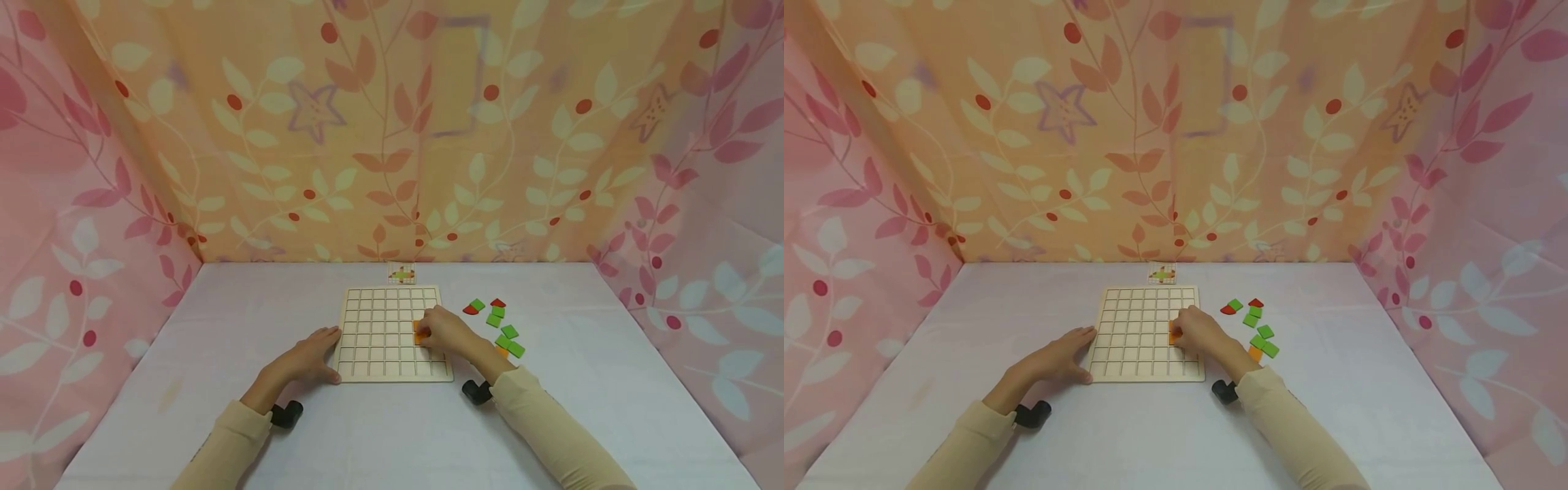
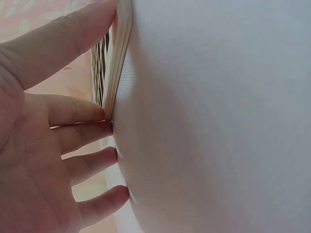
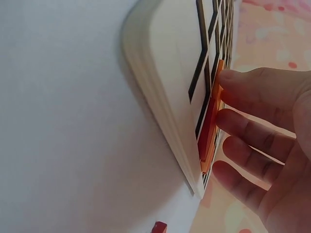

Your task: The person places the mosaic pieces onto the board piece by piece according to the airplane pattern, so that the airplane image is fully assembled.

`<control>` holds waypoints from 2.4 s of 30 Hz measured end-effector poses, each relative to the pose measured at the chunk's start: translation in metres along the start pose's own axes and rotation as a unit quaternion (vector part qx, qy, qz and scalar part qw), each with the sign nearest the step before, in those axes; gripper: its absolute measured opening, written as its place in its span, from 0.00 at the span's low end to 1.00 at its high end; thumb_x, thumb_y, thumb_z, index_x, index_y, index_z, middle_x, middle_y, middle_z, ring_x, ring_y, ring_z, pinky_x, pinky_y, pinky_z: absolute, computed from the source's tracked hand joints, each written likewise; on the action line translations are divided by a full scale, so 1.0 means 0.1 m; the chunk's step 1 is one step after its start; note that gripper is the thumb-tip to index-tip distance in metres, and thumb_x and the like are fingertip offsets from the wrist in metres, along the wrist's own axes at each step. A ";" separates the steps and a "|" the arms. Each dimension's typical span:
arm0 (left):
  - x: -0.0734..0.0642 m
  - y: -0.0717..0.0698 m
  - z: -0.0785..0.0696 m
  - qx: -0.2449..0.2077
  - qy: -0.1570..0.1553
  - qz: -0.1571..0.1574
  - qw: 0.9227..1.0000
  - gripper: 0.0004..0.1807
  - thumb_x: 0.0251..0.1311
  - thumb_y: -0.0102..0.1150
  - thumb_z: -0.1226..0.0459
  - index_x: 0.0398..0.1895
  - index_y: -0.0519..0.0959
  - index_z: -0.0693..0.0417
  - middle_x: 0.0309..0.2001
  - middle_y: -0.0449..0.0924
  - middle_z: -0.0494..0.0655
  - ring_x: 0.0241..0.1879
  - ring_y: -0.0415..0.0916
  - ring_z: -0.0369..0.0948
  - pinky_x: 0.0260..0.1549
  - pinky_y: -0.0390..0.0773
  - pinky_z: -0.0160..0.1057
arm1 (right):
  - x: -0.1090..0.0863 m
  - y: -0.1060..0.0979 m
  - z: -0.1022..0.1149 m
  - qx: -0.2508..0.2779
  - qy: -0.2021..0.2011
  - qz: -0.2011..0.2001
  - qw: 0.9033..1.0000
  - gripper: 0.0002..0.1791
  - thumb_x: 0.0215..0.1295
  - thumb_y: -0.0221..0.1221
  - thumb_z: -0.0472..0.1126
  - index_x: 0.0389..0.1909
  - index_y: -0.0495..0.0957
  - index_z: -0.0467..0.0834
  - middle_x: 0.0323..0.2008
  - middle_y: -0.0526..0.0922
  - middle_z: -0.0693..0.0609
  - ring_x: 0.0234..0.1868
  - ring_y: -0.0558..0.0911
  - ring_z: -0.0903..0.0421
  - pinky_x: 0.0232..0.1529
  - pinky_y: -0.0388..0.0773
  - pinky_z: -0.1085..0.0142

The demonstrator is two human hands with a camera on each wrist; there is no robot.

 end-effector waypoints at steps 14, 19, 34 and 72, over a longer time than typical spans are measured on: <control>-0.01 0.00 -0.01 -0.004 0.008 -0.001 1.000 0.53 0.45 0.76 0.58 0.73 0.58 0.65 0.75 0.54 0.61 0.75 0.47 0.61 0.68 0.54 0.66 | -0.01 -0.18 -0.20 0.044 0.004 0.004 0.999 0.09 0.58 0.68 0.42 0.37 0.87 0.44 0.35 0.81 0.54 0.41 0.75 0.56 0.46 0.76 0.61; 0.00 0.02 -0.01 -0.004 0.007 0.001 1.000 0.54 0.45 0.76 0.57 0.73 0.57 0.65 0.75 0.54 0.62 0.75 0.47 0.61 0.68 0.53 0.66 | -0.05 -0.28 -0.39 0.056 0.025 0.006 0.998 0.10 0.59 0.67 0.41 0.40 0.87 0.42 0.38 0.83 0.52 0.43 0.78 0.53 0.48 0.78 0.58; -0.01 -0.02 0.01 -0.003 0.012 -0.003 1.000 0.53 0.45 0.76 0.58 0.73 0.57 0.66 0.75 0.54 0.63 0.75 0.47 0.61 0.67 0.54 0.68 | -0.09 -0.54 -0.94 0.067 0.053 -0.007 0.996 0.17 0.60 0.66 0.37 0.49 0.83 0.36 0.42 0.84 0.43 0.45 0.78 0.47 0.50 0.78 0.53; -0.01 -0.01 -0.01 -0.005 0.004 0.004 1.000 0.54 0.45 0.76 0.57 0.73 0.57 0.64 0.75 0.53 0.62 0.75 0.47 0.61 0.68 0.53 0.67 | -0.04 -0.37 -1.34 -0.044 0.045 0.015 0.998 0.14 0.56 0.63 0.31 0.45 0.85 0.38 0.47 0.82 0.42 0.47 0.74 0.45 0.55 0.76 0.52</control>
Point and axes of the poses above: each hand's wrist, its own x-axis towards the middle knuckle, its own y-axis out of the palm, z = x × y, the point moved 3 cm from there along x, towards the middle knuckle
